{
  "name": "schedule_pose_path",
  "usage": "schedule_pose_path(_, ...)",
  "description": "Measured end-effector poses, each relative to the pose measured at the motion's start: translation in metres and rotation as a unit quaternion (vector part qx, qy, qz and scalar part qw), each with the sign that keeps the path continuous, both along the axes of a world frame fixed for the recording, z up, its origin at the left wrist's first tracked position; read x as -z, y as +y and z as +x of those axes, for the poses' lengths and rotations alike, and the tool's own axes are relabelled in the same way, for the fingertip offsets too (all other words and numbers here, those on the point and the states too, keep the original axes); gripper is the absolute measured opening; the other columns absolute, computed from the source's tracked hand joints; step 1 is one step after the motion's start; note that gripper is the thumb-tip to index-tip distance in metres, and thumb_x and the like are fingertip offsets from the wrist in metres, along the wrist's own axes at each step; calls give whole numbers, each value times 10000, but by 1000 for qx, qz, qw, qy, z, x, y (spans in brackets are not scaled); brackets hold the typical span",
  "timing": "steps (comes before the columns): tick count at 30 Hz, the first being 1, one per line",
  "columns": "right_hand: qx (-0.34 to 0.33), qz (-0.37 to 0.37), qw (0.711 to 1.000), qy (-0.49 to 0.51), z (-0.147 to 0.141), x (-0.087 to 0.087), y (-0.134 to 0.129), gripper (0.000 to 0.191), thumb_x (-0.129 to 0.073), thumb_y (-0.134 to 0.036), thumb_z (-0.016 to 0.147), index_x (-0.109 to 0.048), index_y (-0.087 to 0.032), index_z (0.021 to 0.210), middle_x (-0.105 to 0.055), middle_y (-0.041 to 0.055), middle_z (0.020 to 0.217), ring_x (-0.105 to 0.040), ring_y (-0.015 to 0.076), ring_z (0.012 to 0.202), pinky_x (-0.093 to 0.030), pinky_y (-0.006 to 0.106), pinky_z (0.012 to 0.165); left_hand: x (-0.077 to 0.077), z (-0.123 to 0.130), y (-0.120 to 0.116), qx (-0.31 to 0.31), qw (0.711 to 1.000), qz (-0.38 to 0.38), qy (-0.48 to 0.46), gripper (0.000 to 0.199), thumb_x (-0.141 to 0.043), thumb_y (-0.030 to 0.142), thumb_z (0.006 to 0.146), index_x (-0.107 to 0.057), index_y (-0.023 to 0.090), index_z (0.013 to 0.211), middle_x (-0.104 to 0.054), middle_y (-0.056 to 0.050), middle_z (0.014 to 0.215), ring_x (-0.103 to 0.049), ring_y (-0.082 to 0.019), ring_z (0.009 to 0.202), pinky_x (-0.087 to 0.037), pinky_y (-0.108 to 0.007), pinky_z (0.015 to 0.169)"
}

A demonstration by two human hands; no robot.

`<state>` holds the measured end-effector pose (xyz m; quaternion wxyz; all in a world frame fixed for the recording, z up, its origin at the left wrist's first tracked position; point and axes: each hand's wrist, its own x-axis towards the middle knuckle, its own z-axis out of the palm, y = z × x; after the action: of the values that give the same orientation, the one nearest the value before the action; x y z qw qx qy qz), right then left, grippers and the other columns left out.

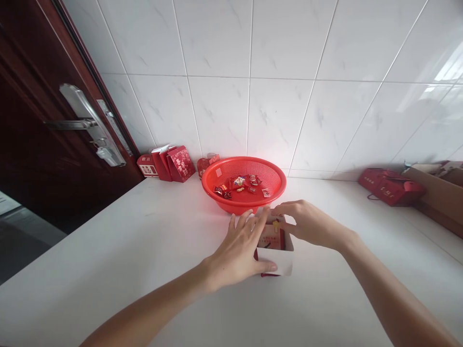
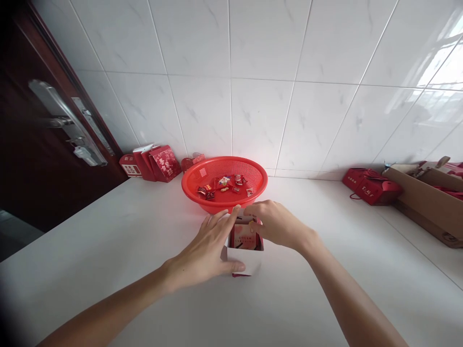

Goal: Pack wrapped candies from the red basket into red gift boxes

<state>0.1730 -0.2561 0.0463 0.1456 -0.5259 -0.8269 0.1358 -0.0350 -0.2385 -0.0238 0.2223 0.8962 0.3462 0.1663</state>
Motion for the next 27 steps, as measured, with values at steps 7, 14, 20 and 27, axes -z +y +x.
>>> schedule_pose_path(7, 20, 100, 979, 179, 20, 43, -7, 199, -587, -254, 931, -754, -241, 1037, -750, 73, 1136, -712, 228, 1019, -589, 375, 880, -3, 0, 0, -5, 1000, -6, 13, 1274, -829, 500, 753, 81, 335, 1629, -315, -156, 1647, -184, -417, 1536, -172, -700, 1194)
schedule_pose_path(14, 41, 191, 952, 234, 19, 82, -13, 257, -637, -359, 947, -711, -263, 1174, -704, 106, 1256, -661, 271, 1163, -584, 456, 939, 2, 1, 2, 12, 1000, 16, 10, 1319, -819, 497, 775, 205, 364, 1594, -254, -155, 1670, -159, -417, 1542, -154, -718, 1187)
schedule_pose_path(20, 49, 202, 936, 284, 13, 99, -14, 302, -633, -341, 962, -654, -254, 1250, -678, 122, 1294, -645, 264, 1214, -573, 458, 982, 4, 1, 3, 19, 1000, 23, 4, 1299, -809, 501, 790, 203, 373, 1593, -257, -149, 1671, -150, -428, 1543, -138, -739, 1179)
schedule_pose_path(27, 59, 208, 934, 283, 14, 107, -18, 327, -619, -364, 962, -647, -268, 1273, -651, 129, 1340, -619, 289, 1263, -554, 488, 1020, 1, 4, 3, 35, 999, 28, -5, 1285, -819, 463, 786, 158, 346, 1612, -297, -150, 1655, -198, -427, 1531, -150, -714, 1193)
